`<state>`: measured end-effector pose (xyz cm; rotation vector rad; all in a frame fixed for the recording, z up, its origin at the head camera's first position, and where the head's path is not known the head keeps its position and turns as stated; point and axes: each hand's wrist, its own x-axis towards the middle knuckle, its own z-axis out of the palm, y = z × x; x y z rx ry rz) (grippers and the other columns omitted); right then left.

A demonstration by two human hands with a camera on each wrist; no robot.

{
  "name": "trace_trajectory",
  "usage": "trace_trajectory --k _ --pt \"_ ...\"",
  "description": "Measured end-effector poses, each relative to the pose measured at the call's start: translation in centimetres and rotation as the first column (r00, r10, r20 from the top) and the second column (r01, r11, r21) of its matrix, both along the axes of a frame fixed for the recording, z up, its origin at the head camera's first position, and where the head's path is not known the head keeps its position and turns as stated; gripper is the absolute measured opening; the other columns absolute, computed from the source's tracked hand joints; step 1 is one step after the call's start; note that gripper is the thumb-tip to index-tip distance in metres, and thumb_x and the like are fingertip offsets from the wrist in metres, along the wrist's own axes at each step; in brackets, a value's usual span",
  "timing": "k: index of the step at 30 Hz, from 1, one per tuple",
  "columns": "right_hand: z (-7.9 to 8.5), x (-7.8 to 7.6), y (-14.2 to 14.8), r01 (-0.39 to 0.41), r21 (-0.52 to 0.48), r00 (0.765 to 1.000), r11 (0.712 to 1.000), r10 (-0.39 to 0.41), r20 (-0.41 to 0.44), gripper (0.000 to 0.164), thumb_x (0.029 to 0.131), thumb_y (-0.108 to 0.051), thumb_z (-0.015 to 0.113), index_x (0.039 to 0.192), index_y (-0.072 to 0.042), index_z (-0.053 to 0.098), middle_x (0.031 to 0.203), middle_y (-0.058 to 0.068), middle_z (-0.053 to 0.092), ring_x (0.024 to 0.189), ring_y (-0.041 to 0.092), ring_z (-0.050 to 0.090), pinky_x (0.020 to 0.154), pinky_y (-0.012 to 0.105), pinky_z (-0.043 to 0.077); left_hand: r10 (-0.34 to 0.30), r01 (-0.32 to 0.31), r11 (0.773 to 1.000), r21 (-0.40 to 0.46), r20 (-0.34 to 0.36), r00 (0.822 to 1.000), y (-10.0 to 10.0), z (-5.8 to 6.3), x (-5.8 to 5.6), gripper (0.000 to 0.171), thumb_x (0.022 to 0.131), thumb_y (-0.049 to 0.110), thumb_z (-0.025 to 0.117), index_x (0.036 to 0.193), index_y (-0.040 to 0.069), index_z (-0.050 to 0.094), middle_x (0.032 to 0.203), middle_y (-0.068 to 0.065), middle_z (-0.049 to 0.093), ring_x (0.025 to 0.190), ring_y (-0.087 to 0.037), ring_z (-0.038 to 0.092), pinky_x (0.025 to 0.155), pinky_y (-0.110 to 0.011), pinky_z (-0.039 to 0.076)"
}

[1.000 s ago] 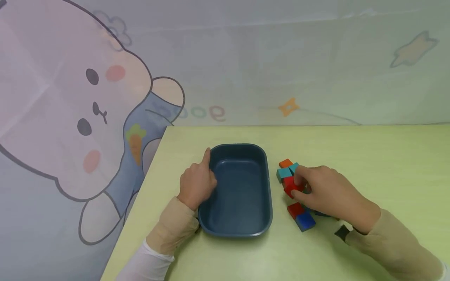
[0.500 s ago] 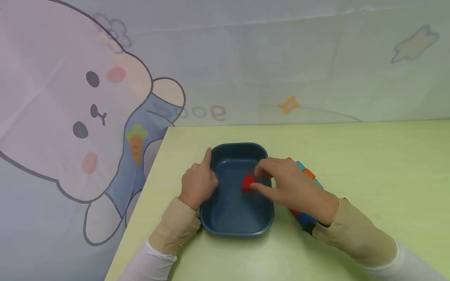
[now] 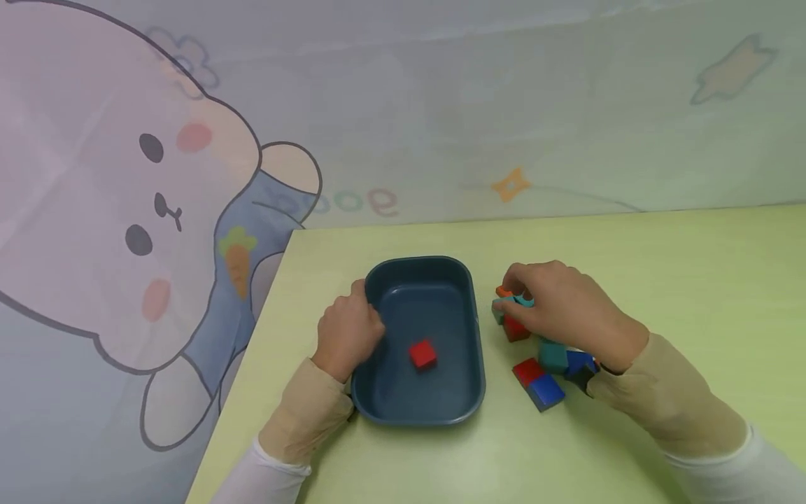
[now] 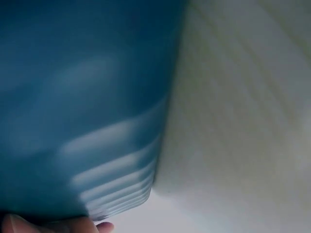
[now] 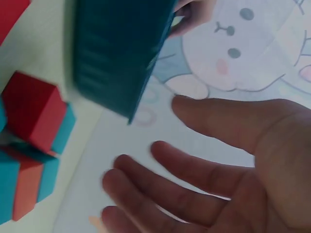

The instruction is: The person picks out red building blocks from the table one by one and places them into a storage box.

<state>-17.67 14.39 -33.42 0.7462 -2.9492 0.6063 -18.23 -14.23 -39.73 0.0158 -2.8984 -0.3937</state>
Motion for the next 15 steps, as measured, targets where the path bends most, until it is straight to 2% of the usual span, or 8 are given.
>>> trace_trajectory --k 4,7,10,15 --pt "-0.9 -0.5 0.3 -0.001 0.065 0.996 0.998 -0.005 0.094 0.032 0.077 -0.031 0.065 0.096 -0.006 0.06 0.076 0.001 0.06 0.066 0.013 0.055 0.056 0.03 0.044 0.006 -0.006 0.999 0.033 0.015 1.0 -0.2 -0.2 0.3 0.024 0.08 0.019 0.043 0.1 0.007 0.045 0.062 -0.009 0.053 0.047 -0.025 0.05 0.039 -0.036 0.036" --pt "-1.5 -0.9 0.3 -0.009 0.076 0.992 0.997 0.0 0.124 0.035 0.075 -0.028 0.068 0.097 -0.002 0.058 0.07 0.0 0.057 0.06 0.012 0.052 0.054 0.028 0.043 -0.001 0.0 0.999 0.047 0.018 1.0 -0.2 -0.2 0.2 0.018 0.08 0.02 0.041 0.095 0.008 0.041 0.056 -0.008 0.049 0.043 -0.024 0.046 0.037 -0.035 0.033" --pt "-2.0 -1.1 0.1 -0.014 0.08 0.992 0.997 0.004 0.127 0.033 0.072 -0.026 0.071 0.09 -0.002 0.057 0.065 -0.001 0.051 0.059 0.014 0.048 0.053 0.027 0.041 -0.001 0.0 0.999 0.053 0.024 1.0 -0.2 -0.1 0.1 0.017 0.081 0.02 0.041 0.093 0.009 0.039 0.054 -0.007 0.047 0.042 -0.024 0.045 0.036 -0.034 0.031" --pt "-2.8 -1.2 -0.2 -0.007 0.13 0.998 0.992 -0.001 0.065 0.033 0.067 -0.027 0.075 0.079 -0.004 0.054 0.068 0.003 0.046 0.06 0.017 0.046 0.051 0.027 0.039 0.01 -0.012 0.998 0.054 0.036 0.999 -0.3 0.0 0.0 0.016 0.081 0.021 0.043 0.091 0.009 0.04 0.056 -0.008 0.048 0.044 -0.025 0.047 0.037 -0.035 0.032"
